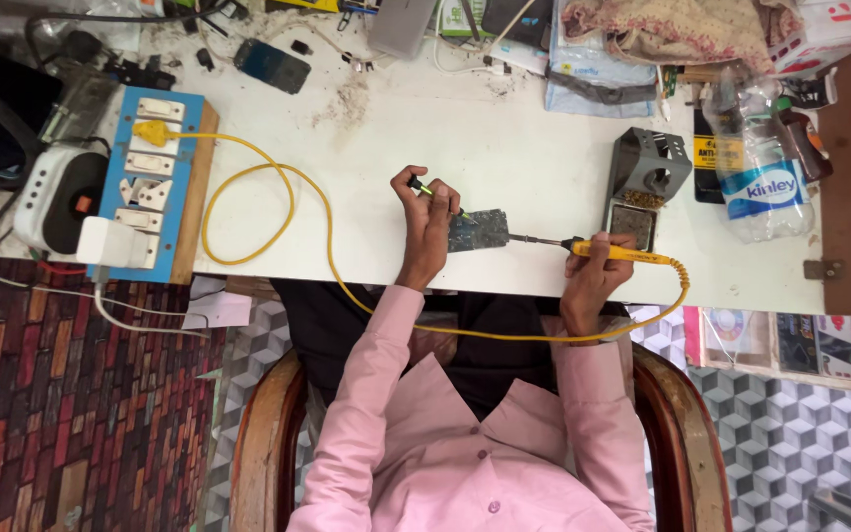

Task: The person uses a soldering iron and a green-handled tool to work on a small circuit board placed on a white table. They repeatedly apply the soldering iron to different points on the board while holding it steady with the other hand. The task continues throughout the clip without visible completion.

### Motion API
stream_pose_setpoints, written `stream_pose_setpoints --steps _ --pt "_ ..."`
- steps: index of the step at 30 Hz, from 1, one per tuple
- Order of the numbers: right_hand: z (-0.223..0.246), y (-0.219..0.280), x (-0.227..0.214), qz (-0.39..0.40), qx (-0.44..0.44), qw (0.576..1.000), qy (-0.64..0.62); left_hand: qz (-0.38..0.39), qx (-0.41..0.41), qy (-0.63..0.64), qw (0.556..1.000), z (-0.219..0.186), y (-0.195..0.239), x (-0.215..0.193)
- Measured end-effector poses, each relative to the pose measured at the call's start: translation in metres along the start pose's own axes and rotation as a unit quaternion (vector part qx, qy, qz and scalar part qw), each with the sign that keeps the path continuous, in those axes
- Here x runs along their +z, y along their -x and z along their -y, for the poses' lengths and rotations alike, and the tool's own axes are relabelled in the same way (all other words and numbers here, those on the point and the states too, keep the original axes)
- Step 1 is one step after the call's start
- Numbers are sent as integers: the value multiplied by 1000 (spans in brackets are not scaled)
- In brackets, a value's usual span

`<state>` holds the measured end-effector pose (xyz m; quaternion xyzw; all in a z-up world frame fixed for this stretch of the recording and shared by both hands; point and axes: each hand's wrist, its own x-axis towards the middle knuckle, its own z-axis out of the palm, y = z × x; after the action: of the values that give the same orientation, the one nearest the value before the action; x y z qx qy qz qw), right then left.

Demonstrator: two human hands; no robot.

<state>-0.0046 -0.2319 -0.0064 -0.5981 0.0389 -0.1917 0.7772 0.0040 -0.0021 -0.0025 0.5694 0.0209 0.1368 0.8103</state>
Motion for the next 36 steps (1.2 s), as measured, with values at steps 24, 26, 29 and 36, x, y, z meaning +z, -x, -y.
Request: stream_pose_setpoints --steps 24,26,29,36 --pt "-2 -6 1 19 -15 1000 -13 21 47 -102 993 0 5 2" --pt "0 -5 0 28 -15 999 7 24 55 -113 992 -2 4 3" --pt "1 -2 2 28 -17 999 30 26 59 -112 992 -3 4 3" --pt "0 -3 3 57 -10 997 44 24 47 -122 991 -1 3 2"
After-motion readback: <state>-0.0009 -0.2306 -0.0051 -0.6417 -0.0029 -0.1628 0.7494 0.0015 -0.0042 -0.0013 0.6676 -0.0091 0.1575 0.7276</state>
